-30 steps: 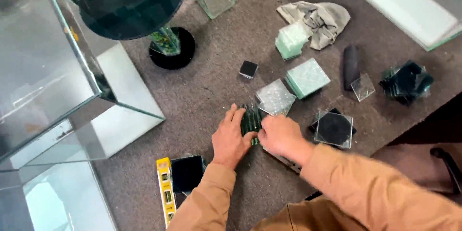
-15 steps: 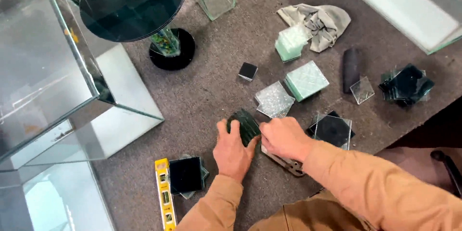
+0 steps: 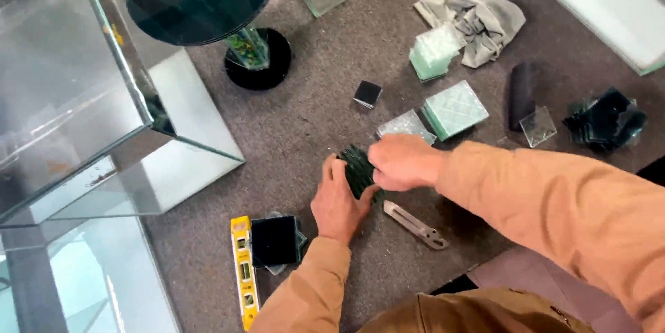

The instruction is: The person uses a utility knife to score and snap small square glass tiles on a workbench. They repeatedly align the knife along tile edges, apply pressure to create a score line, and then break the tiles into smaller pieces. The process is repeated for multiple tiles throughout the clip.

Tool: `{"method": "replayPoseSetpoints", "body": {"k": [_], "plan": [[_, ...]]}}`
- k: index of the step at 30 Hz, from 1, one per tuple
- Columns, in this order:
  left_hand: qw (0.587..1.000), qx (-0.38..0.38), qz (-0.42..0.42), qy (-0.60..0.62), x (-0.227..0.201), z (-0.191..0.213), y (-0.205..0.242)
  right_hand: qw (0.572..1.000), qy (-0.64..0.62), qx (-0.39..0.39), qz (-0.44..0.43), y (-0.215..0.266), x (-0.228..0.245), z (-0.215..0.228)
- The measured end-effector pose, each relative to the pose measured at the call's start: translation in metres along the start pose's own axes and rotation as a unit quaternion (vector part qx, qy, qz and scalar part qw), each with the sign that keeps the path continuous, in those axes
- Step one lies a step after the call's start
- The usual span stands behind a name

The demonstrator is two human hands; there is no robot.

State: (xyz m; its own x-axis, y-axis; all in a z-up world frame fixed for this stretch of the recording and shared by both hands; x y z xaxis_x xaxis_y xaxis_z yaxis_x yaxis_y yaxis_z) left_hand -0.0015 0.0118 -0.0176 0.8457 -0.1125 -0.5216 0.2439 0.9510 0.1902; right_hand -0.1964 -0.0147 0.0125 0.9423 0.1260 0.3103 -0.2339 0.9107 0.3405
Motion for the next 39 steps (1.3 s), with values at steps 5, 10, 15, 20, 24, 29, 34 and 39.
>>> {"method": "replayPoseSetpoints", "body": {"k": [5, 10, 15, 20, 24, 29, 34, 39], "plan": [[1.0, 0.003, -0.006, 0.03, 0.005, -0.006, -0.006, 0.999, 0.026, -0.039, -0.015, 0.04, 0.02, -0.008], [0.999, 0.009, -0.021, 0.037, 0.003, 0.0, -0.004, 0.994, 0.043, -0.105, 0.0, 0.072, 0.018, -0.043], [0.999, 0.01, -0.027, 0.035, 0.002, 0.005, -0.003, 0.992, -0.05, -0.117, -0.003, 0.072, 0.002, -0.038], [1.0, 0.001, -0.007, 0.025, -0.001, 0.011, 0.0, 0.985, 0.057, -0.166, -0.008, 0.07, 0.026, -0.038], [1.0, -0.001, -0.009, 0.017, 0.006, 0.009, 0.0, 0.982, -0.014, -0.174, -0.067, 0.084, 0.035, -0.039], [0.996, -0.004, -0.087, -0.016, 0.022, -0.003, -0.016, 0.98, -0.026, -0.18, -0.076, 0.081, 0.034, -0.052], [0.986, 0.046, -0.15, -0.053, 0.03, 0.016, -0.023, 0.981, -0.092, -0.154, -0.079, 0.085, 0.048, -0.03], [0.981, 0.045, -0.177, -0.061, 0.017, 0.033, -0.013, 0.979, -0.124, -0.151, -0.057, 0.086, 0.049, -0.021]]}}
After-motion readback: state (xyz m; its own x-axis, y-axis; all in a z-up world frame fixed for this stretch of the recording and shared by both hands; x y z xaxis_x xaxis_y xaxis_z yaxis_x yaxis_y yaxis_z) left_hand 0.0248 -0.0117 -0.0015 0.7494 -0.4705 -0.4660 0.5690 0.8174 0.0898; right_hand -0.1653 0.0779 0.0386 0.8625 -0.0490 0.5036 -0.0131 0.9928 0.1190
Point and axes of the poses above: each hand's wrist, its own y-axis away from the middle knuckle, its own z-axis out of the back of the hand, x = y × z, the point moved 1 cm from there along -y, towards the middle knuckle, and after that the axes turned 4 degrees about -x, right-handed, at the moved point
